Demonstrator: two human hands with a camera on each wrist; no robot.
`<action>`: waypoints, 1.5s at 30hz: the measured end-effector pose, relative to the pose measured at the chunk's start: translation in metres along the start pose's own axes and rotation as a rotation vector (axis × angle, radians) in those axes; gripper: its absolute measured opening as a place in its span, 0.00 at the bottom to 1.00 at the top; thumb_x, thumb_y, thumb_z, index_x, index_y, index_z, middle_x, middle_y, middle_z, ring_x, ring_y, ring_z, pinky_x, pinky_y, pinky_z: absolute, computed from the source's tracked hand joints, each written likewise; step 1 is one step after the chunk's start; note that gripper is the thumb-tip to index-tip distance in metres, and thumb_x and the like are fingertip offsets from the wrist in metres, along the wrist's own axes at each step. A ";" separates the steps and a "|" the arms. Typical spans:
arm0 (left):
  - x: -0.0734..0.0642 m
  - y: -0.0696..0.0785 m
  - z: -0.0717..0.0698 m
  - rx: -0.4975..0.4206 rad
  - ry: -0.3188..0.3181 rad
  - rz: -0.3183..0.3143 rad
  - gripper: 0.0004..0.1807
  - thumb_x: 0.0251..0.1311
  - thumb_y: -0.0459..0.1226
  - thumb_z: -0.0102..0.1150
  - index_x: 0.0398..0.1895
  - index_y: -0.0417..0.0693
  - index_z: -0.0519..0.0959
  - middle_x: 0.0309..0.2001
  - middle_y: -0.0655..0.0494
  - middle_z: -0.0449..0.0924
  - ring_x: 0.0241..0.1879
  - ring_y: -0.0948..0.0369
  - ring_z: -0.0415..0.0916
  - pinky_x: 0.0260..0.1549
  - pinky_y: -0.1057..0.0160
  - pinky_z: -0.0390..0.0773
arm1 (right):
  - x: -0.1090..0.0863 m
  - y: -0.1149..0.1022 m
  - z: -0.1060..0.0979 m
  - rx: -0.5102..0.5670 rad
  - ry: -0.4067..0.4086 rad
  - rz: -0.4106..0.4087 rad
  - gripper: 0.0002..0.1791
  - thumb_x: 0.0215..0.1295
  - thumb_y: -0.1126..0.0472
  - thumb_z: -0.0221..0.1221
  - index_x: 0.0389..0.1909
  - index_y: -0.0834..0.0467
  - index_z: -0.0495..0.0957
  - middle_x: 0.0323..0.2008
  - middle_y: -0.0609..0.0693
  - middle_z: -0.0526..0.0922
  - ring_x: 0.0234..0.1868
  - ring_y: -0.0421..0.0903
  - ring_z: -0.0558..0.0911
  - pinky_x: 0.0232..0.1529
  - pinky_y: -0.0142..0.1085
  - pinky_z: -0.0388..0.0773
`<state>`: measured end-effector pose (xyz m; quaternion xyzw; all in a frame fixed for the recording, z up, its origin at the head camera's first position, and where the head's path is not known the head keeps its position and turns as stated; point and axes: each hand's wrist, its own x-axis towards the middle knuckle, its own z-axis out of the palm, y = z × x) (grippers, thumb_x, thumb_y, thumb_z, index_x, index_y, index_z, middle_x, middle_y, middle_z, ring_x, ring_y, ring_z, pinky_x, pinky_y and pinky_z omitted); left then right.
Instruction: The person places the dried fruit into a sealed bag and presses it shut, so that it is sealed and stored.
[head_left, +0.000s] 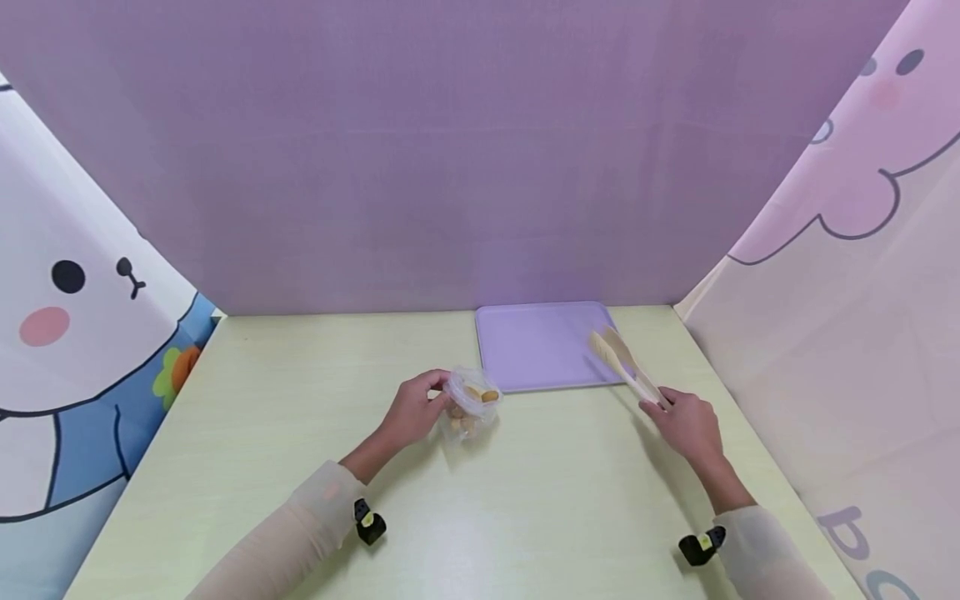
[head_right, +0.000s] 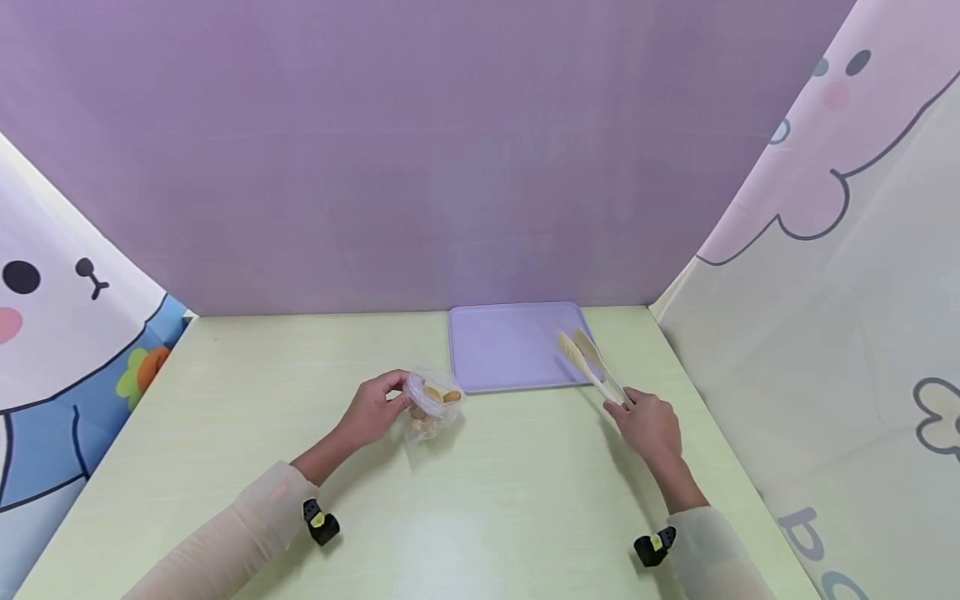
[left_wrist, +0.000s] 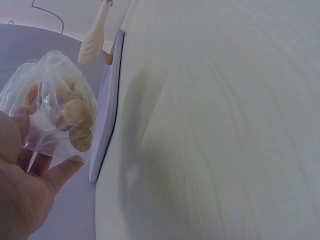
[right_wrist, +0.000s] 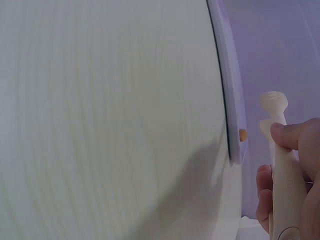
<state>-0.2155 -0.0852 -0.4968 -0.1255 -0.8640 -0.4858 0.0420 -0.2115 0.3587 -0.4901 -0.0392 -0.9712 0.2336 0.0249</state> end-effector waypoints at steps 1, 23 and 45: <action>0.000 0.000 0.000 0.002 0.002 0.002 0.12 0.68 0.33 0.60 0.52 0.44 0.83 0.50 0.50 0.86 0.51 0.53 0.82 0.48 0.54 0.87 | 0.001 0.002 0.000 -0.005 -0.003 0.004 0.34 0.70 0.43 0.60 0.65 0.65 0.75 0.36 0.61 0.87 0.22 0.46 0.75 0.20 0.36 0.69; -0.001 0.001 0.001 -0.009 -0.006 -0.018 0.12 0.69 0.33 0.60 0.54 0.44 0.82 0.50 0.49 0.86 0.51 0.53 0.82 0.49 0.52 0.86 | 0.011 0.018 0.010 -0.050 -0.001 0.029 0.28 0.69 0.42 0.60 0.58 0.60 0.81 0.18 0.48 0.75 0.19 0.46 0.70 0.17 0.36 0.64; 0.000 0.003 -0.002 -0.005 0.000 -0.024 0.12 0.68 0.33 0.60 0.53 0.43 0.83 0.50 0.48 0.86 0.52 0.52 0.82 0.49 0.51 0.86 | 0.021 0.015 0.013 -0.110 -0.020 0.036 0.24 0.70 0.45 0.59 0.55 0.58 0.81 0.23 0.54 0.75 0.22 0.50 0.72 0.17 0.38 0.64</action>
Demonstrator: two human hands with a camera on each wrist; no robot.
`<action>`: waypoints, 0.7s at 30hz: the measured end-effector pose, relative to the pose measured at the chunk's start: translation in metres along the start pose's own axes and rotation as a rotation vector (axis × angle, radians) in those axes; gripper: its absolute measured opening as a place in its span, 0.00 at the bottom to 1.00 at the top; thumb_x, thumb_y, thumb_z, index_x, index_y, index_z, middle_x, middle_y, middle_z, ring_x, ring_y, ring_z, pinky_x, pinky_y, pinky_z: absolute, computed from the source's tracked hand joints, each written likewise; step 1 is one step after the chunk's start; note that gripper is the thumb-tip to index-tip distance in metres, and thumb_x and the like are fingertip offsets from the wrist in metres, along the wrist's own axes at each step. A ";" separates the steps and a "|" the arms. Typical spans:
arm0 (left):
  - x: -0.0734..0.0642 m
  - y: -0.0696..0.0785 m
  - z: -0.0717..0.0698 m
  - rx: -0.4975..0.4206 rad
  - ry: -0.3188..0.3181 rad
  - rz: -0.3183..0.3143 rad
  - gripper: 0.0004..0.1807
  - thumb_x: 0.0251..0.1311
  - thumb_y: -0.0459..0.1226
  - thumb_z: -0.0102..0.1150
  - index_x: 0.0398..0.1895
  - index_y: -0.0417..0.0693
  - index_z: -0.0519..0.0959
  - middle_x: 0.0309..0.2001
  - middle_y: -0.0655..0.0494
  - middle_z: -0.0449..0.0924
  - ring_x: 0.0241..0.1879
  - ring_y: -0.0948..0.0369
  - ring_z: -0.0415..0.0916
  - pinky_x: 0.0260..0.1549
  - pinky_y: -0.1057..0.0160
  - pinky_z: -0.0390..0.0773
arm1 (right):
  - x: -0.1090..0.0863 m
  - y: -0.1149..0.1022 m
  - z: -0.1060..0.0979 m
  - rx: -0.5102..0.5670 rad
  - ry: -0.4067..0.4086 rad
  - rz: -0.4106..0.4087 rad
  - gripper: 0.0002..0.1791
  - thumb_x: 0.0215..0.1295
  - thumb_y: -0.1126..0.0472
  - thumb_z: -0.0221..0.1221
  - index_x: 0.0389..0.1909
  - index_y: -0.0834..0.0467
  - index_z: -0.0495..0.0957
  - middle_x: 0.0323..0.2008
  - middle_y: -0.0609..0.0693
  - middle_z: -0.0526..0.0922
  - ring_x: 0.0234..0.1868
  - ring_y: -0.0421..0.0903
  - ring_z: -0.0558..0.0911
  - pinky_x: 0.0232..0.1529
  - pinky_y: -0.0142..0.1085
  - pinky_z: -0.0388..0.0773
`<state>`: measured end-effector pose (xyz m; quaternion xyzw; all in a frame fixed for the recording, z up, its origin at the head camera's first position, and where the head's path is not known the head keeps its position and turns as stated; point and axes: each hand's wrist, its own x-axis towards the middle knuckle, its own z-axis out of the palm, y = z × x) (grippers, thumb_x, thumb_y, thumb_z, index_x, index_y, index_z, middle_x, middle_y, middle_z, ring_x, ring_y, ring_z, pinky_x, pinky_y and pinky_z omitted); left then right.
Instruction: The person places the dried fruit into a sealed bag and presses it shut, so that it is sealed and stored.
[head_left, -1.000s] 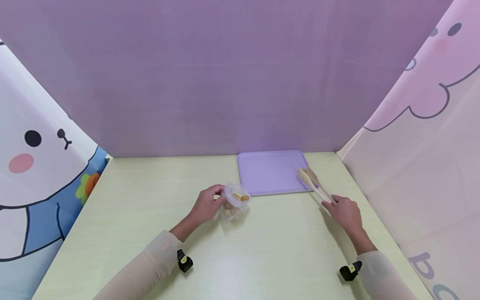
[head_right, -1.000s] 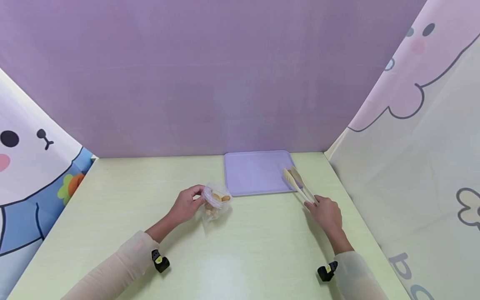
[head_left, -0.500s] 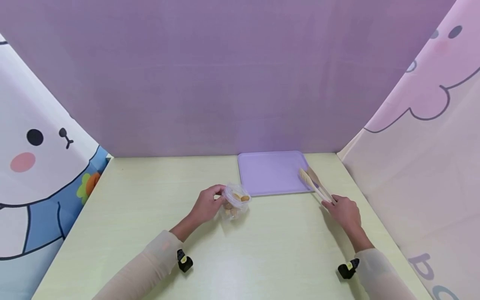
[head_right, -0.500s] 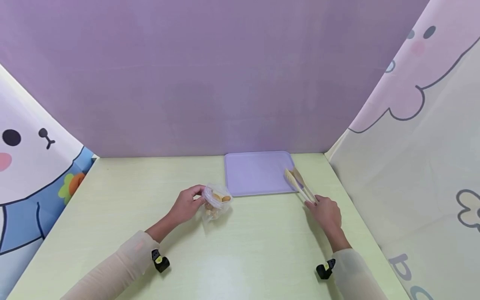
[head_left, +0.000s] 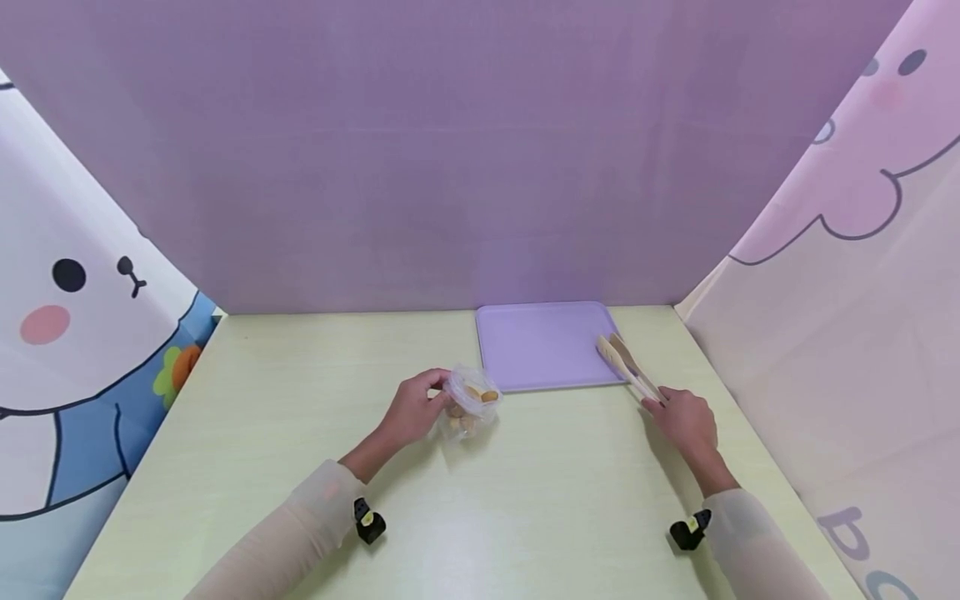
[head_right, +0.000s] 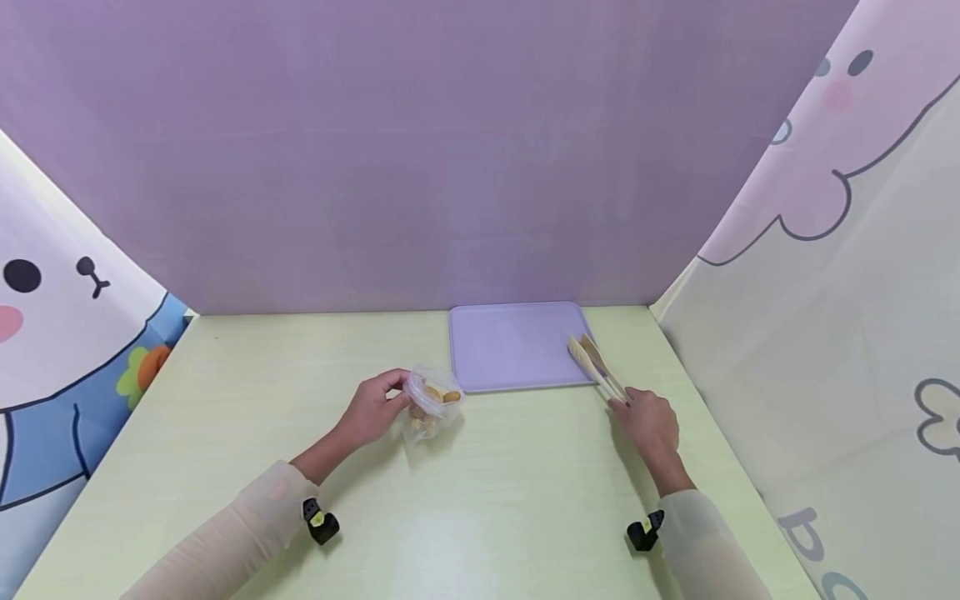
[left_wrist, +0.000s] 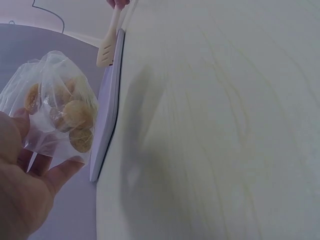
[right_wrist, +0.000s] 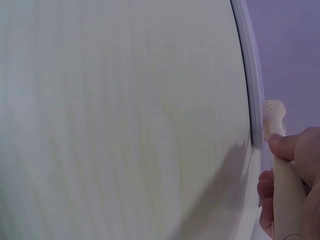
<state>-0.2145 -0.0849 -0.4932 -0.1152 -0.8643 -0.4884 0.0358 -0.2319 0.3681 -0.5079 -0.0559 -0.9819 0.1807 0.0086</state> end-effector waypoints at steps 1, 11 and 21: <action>0.000 0.000 0.000 0.001 -0.001 -0.001 0.12 0.68 0.33 0.60 0.53 0.43 0.83 0.50 0.49 0.86 0.52 0.52 0.82 0.49 0.51 0.86 | 0.000 0.000 0.000 -0.001 -0.002 0.002 0.25 0.70 0.45 0.59 0.58 0.59 0.81 0.25 0.56 0.77 0.23 0.51 0.72 0.17 0.38 0.65; 0.000 -0.002 0.002 -0.008 0.003 0.014 0.12 0.68 0.33 0.61 0.53 0.43 0.83 0.49 0.48 0.86 0.51 0.52 0.82 0.50 0.50 0.85 | -0.004 -0.005 -0.003 -0.002 -0.020 0.007 0.31 0.71 0.43 0.58 0.66 0.60 0.75 0.43 0.68 0.85 0.28 0.54 0.77 0.18 0.39 0.67; -0.001 -0.003 0.003 0.006 0.008 0.003 0.13 0.67 0.32 0.61 0.53 0.44 0.83 0.50 0.49 0.86 0.51 0.53 0.82 0.51 0.50 0.85 | -0.009 -0.008 -0.005 0.048 -0.032 -0.007 0.34 0.71 0.41 0.57 0.68 0.61 0.74 0.47 0.69 0.85 0.26 0.52 0.76 0.19 0.38 0.68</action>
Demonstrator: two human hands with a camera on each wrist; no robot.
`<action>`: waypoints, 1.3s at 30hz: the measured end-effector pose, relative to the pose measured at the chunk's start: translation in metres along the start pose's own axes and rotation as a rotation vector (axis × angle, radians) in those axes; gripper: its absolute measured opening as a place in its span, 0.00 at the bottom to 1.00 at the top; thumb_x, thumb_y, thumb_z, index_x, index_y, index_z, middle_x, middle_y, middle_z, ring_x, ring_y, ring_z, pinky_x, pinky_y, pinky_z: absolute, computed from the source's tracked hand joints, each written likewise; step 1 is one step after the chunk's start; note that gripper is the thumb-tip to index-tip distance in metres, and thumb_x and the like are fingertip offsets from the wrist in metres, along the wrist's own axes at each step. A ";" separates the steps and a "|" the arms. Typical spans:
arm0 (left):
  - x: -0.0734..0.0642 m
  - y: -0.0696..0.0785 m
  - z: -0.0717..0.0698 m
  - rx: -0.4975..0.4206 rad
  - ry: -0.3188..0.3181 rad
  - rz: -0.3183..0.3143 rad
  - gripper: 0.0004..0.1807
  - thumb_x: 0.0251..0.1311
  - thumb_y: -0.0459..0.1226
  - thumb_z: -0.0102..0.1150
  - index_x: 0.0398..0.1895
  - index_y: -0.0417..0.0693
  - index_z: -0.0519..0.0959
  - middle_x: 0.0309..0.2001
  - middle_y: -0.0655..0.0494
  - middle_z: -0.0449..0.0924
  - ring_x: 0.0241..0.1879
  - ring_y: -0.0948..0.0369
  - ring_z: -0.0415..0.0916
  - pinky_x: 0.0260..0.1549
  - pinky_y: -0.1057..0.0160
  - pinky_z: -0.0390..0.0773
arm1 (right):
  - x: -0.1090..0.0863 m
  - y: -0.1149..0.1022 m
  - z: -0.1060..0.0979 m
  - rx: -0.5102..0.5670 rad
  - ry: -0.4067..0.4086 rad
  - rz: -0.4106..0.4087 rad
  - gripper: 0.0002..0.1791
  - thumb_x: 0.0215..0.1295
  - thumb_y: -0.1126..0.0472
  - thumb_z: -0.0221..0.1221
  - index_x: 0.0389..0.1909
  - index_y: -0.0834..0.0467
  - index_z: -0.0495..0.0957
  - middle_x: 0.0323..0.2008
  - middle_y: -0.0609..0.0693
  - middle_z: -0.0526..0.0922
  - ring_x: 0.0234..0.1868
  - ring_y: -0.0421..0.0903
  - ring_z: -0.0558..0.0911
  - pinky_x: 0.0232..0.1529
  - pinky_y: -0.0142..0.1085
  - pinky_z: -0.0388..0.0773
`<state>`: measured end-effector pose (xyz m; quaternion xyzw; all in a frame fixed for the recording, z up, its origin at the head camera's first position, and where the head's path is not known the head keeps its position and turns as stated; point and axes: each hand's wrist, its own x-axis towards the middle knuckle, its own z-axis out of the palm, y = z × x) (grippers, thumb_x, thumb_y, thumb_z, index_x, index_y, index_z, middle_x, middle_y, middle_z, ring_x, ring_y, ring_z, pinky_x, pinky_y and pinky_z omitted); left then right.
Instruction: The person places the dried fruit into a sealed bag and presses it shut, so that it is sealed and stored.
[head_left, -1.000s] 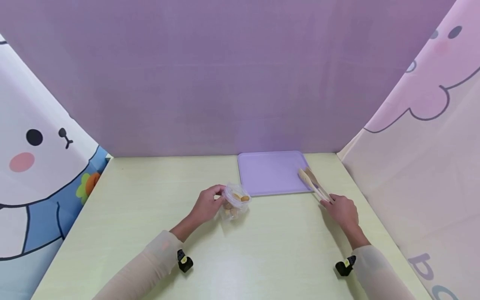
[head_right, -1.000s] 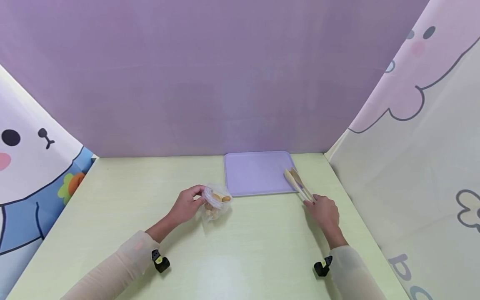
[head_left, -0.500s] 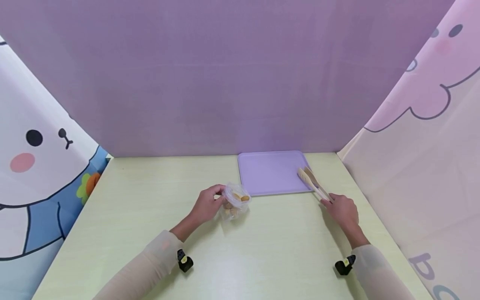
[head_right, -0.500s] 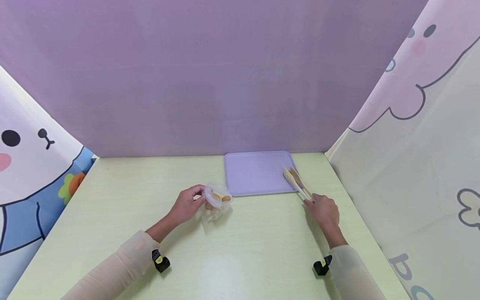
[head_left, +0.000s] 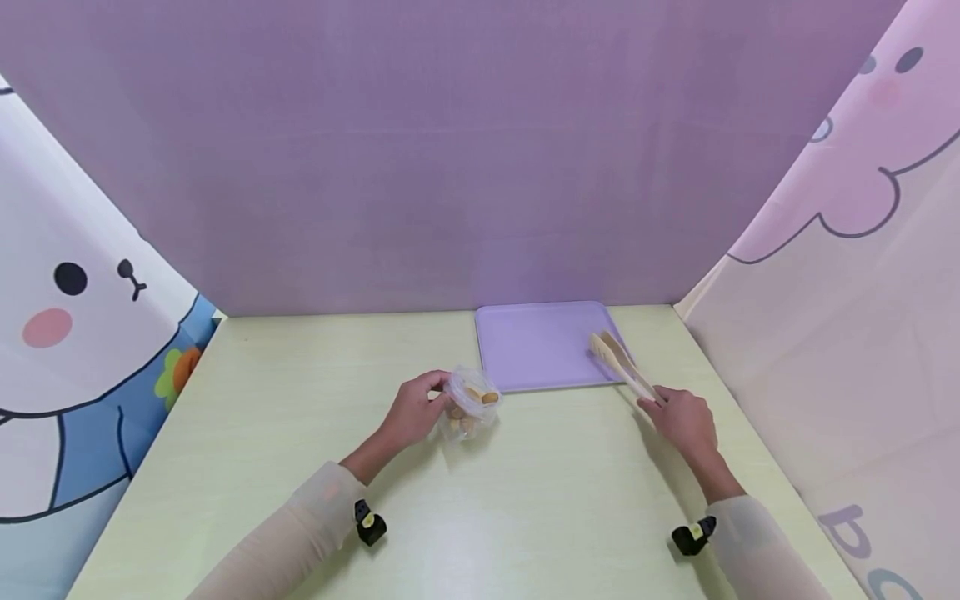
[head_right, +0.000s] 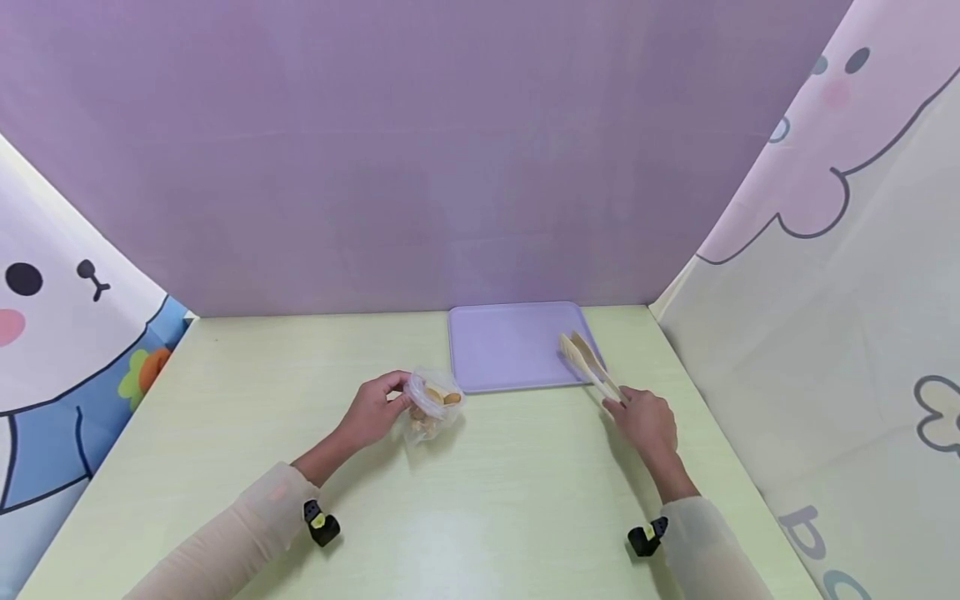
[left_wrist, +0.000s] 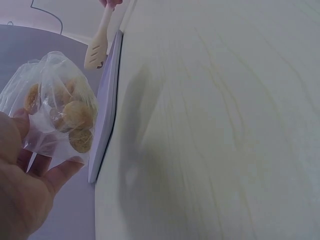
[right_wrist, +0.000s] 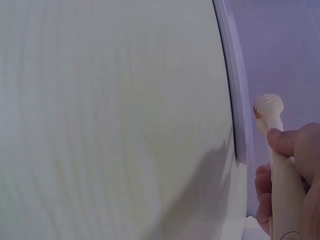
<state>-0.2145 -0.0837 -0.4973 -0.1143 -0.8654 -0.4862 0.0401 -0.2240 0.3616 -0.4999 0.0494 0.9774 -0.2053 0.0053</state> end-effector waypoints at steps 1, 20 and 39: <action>0.000 0.000 0.000 0.002 0.000 0.005 0.13 0.67 0.32 0.61 0.53 0.44 0.83 0.49 0.49 0.87 0.51 0.53 0.82 0.51 0.51 0.85 | -0.001 -0.001 -0.001 0.015 -0.005 -0.003 0.34 0.71 0.41 0.57 0.68 0.61 0.73 0.43 0.68 0.86 0.25 0.50 0.74 0.18 0.38 0.68; 0.000 0.001 0.001 0.004 -0.008 0.005 0.12 0.67 0.32 0.62 0.52 0.44 0.83 0.48 0.50 0.87 0.50 0.54 0.82 0.50 0.51 0.86 | -0.023 -0.039 -0.007 0.104 0.049 -0.170 0.26 0.68 0.47 0.63 0.59 0.60 0.82 0.16 0.46 0.74 0.19 0.43 0.69 0.20 0.35 0.64; 0.001 0.001 0.001 -0.002 -0.004 0.018 0.12 0.67 0.32 0.61 0.51 0.44 0.83 0.48 0.50 0.87 0.50 0.53 0.83 0.51 0.51 0.85 | -0.046 -0.079 -0.013 0.150 0.014 -0.315 0.22 0.63 0.50 0.68 0.56 0.56 0.85 0.13 0.40 0.68 0.17 0.39 0.64 0.17 0.31 0.62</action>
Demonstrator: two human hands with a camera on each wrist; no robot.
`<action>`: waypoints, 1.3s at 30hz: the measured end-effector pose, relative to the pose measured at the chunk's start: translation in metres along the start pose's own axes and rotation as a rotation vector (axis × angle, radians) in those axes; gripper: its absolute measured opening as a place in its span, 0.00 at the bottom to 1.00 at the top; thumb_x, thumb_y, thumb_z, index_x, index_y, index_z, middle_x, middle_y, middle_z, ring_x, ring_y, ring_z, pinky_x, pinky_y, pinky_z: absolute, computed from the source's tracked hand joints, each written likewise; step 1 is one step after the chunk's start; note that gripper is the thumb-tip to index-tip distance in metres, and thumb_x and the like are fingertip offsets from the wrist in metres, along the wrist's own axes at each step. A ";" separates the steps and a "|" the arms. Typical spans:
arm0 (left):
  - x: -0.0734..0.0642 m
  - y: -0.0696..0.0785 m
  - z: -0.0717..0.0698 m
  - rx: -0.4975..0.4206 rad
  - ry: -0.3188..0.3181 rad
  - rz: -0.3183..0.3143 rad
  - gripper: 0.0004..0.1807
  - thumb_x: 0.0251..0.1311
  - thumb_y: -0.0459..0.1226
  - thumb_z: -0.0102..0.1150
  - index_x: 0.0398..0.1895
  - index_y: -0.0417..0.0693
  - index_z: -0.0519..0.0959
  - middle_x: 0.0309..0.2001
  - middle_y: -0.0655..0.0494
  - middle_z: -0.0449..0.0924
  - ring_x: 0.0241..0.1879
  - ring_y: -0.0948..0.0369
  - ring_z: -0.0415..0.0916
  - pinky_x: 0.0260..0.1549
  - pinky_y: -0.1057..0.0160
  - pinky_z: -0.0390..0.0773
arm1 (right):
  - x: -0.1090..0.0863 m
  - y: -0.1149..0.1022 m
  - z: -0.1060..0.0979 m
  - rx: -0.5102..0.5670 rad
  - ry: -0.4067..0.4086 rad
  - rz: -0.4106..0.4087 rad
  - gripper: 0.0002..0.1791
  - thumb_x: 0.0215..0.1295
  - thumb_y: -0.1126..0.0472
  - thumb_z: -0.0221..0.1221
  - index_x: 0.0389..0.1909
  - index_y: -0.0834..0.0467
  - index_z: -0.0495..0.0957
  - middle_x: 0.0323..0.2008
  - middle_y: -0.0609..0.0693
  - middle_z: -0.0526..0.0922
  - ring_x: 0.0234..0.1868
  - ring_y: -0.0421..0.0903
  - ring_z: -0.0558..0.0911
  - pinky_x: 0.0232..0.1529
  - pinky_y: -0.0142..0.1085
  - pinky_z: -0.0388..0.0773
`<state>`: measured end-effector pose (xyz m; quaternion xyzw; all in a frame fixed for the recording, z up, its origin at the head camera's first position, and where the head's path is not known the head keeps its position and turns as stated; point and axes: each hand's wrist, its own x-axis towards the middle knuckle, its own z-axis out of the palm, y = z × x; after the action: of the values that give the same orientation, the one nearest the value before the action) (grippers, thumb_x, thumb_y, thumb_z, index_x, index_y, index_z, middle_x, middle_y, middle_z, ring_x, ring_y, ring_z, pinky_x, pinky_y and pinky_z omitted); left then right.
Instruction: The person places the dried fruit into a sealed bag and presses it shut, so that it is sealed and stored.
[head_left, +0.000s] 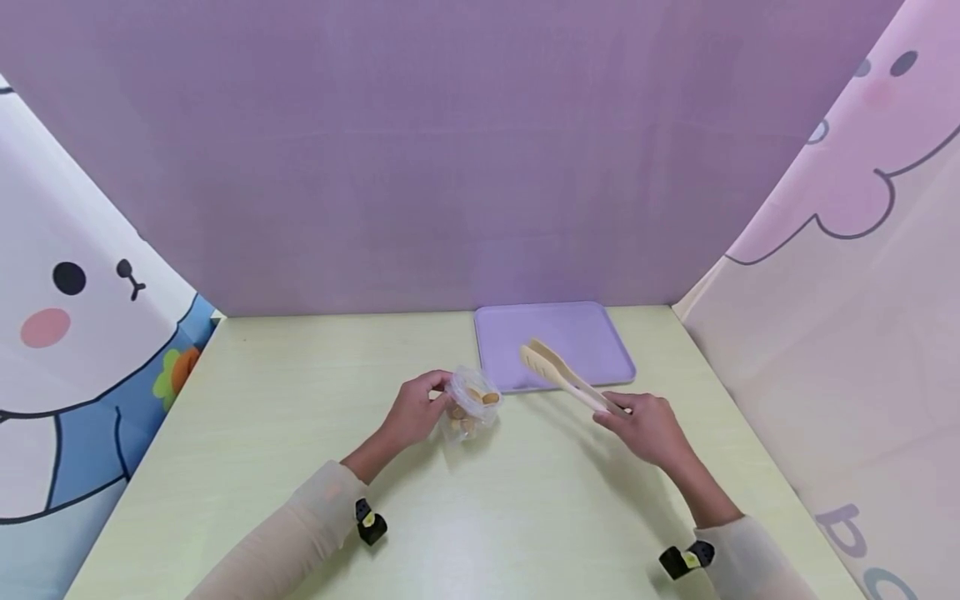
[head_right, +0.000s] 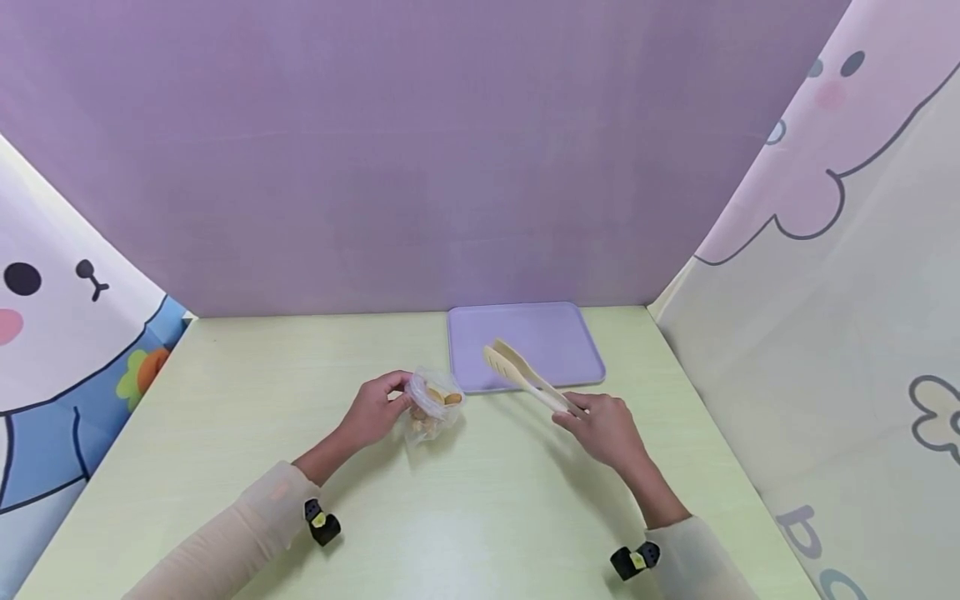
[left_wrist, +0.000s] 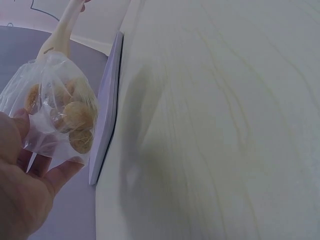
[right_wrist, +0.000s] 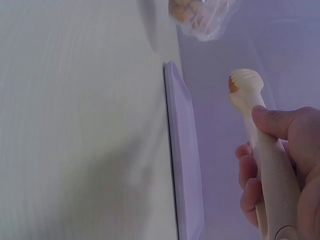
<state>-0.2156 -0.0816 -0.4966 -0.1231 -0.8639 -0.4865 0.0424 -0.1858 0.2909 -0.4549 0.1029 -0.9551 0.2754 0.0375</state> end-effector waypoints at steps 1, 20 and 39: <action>0.000 0.000 0.000 -0.002 -0.001 0.000 0.12 0.67 0.32 0.61 0.52 0.44 0.83 0.48 0.50 0.87 0.50 0.53 0.82 0.51 0.51 0.85 | 0.000 -0.002 0.001 0.009 -0.002 -0.002 0.22 0.63 0.51 0.69 0.55 0.55 0.86 0.13 0.40 0.68 0.16 0.38 0.64 0.16 0.31 0.62; -0.002 0.002 -0.001 -0.020 0.002 -0.005 0.10 0.68 0.33 0.61 0.51 0.44 0.83 0.48 0.49 0.87 0.50 0.53 0.82 0.48 0.53 0.86 | -0.007 -0.035 0.009 0.079 -0.110 -0.121 0.17 0.62 0.52 0.69 0.51 0.51 0.88 0.23 0.41 0.80 0.18 0.34 0.67 0.18 0.29 0.66; -0.001 0.002 -0.003 -0.094 0.011 0.002 0.09 0.69 0.33 0.60 0.48 0.42 0.83 0.47 0.47 0.87 0.50 0.51 0.82 0.49 0.53 0.87 | -0.004 -0.035 0.011 0.125 -0.183 -0.132 0.24 0.64 0.49 0.68 0.57 0.57 0.85 0.39 0.52 0.89 0.23 0.35 0.74 0.19 0.29 0.72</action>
<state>-0.2143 -0.0828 -0.4934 -0.1232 -0.8399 -0.5270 0.0417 -0.1740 0.2572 -0.4465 0.1924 -0.9265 0.3210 -0.0383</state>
